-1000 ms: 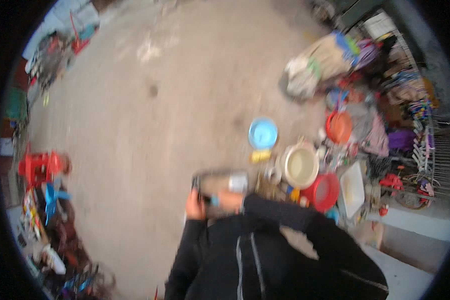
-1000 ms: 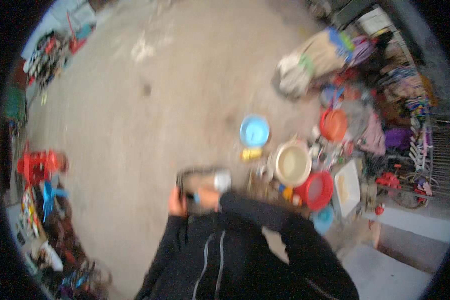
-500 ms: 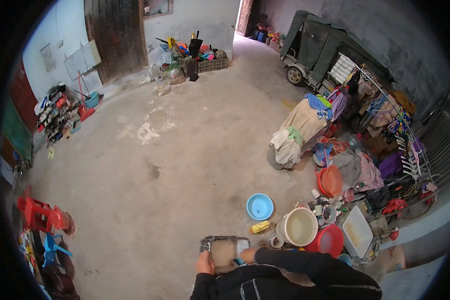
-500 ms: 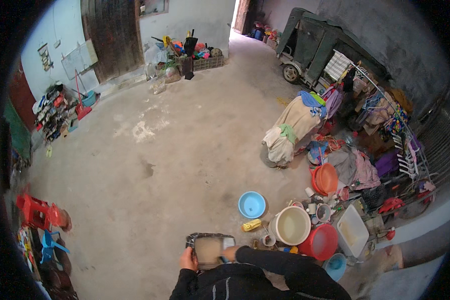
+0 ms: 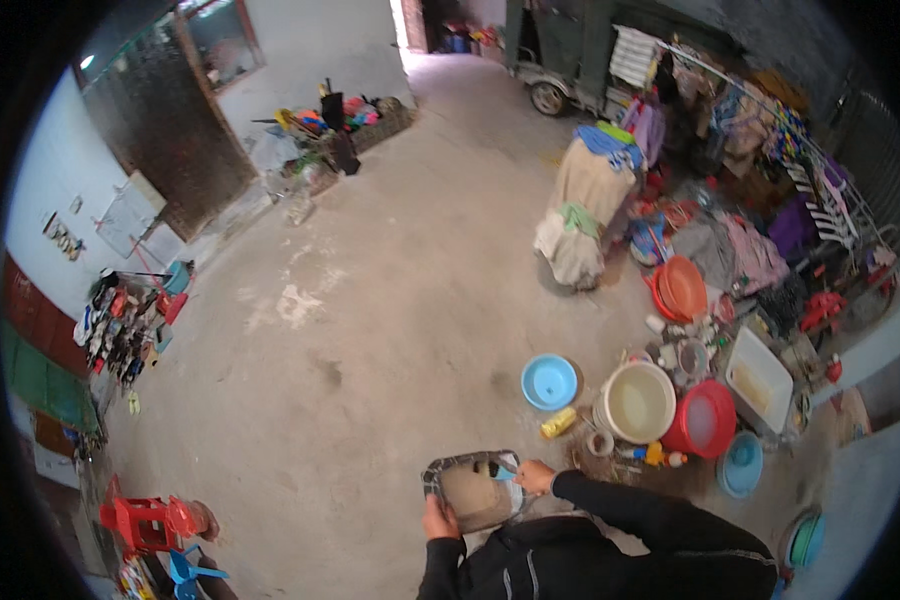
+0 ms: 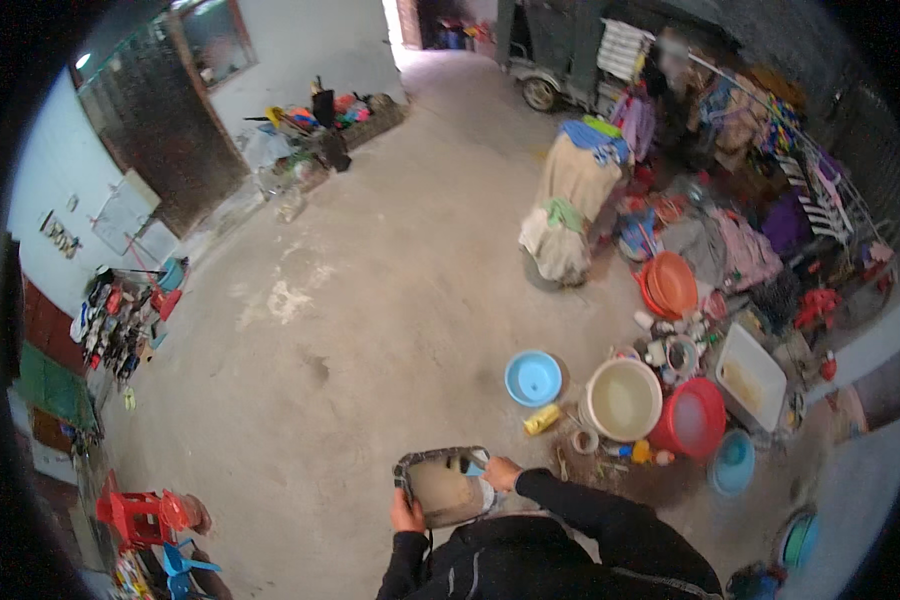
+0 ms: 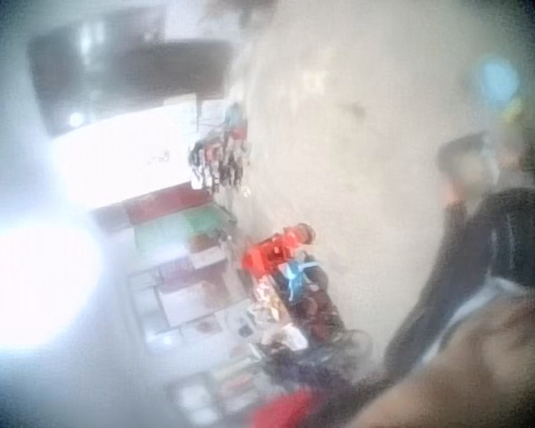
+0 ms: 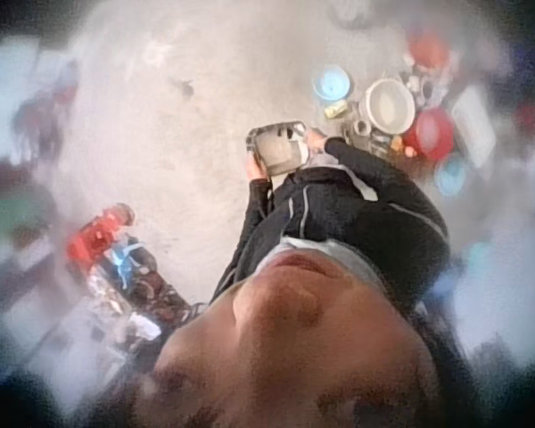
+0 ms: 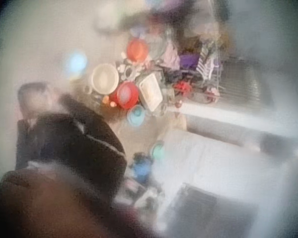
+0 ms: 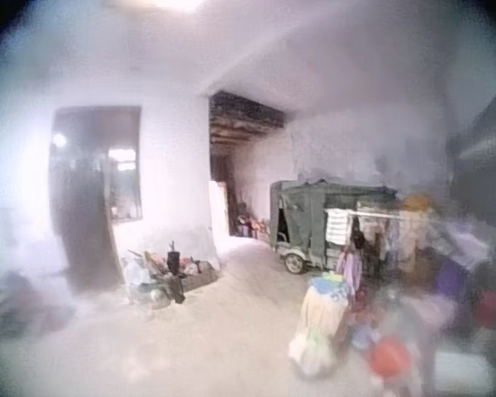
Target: The person uses a blue brush to clean a black-and-white checkered cushion, repeatedly brushing its surfaces and flipping it to reach different sides. The person then places the cushion on a red stool, picks up a plastic bottle, and walks into a living room area.
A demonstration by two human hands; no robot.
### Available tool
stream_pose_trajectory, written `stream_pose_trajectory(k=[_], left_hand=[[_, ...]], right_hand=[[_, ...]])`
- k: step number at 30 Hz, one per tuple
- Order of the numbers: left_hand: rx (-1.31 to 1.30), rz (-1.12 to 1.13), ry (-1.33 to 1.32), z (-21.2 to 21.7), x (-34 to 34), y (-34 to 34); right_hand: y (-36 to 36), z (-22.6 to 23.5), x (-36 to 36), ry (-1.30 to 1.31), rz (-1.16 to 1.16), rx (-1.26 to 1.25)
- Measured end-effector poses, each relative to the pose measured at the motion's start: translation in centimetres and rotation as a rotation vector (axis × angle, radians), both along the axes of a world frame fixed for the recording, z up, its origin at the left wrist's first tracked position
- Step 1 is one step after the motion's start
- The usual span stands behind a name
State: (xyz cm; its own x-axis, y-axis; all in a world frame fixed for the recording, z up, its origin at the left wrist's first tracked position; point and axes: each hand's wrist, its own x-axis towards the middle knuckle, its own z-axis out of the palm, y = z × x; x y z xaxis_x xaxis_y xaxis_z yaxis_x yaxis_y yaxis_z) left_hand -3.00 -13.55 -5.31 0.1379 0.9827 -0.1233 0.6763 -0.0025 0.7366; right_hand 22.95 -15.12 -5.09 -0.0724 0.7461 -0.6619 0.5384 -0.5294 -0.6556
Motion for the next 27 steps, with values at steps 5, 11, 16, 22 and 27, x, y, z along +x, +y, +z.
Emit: stream_pose_trajectory(k=[5,11,16,22,27], left_hand=[[-0.025,0.024,0.063,-3.4,-1.5,3.3],[-0.013,0.355,0.138,-3.6,-5.0,2.4],[-0.070,0.489,0.315,-4.0,-9.5,2.2],[-0.111,0.656,0.262,-2.3,-11.4,2.1],[-0.081,0.712,0.224,-2.1,-12.9,1.9]], right_hand=[[-3.4,0.1,1.7,0.592,-0.318,-0.144],[-7.1,1.5,5.7,0.255,-0.728,-0.190],[-10.4,-6.7,8.3,0.137,-0.861,-0.382],[-7.6,-12.9,11.7,0.219,-1.117,-0.482],[-3.2,-16.1,14.8,0.190,-1.189,-0.435]])
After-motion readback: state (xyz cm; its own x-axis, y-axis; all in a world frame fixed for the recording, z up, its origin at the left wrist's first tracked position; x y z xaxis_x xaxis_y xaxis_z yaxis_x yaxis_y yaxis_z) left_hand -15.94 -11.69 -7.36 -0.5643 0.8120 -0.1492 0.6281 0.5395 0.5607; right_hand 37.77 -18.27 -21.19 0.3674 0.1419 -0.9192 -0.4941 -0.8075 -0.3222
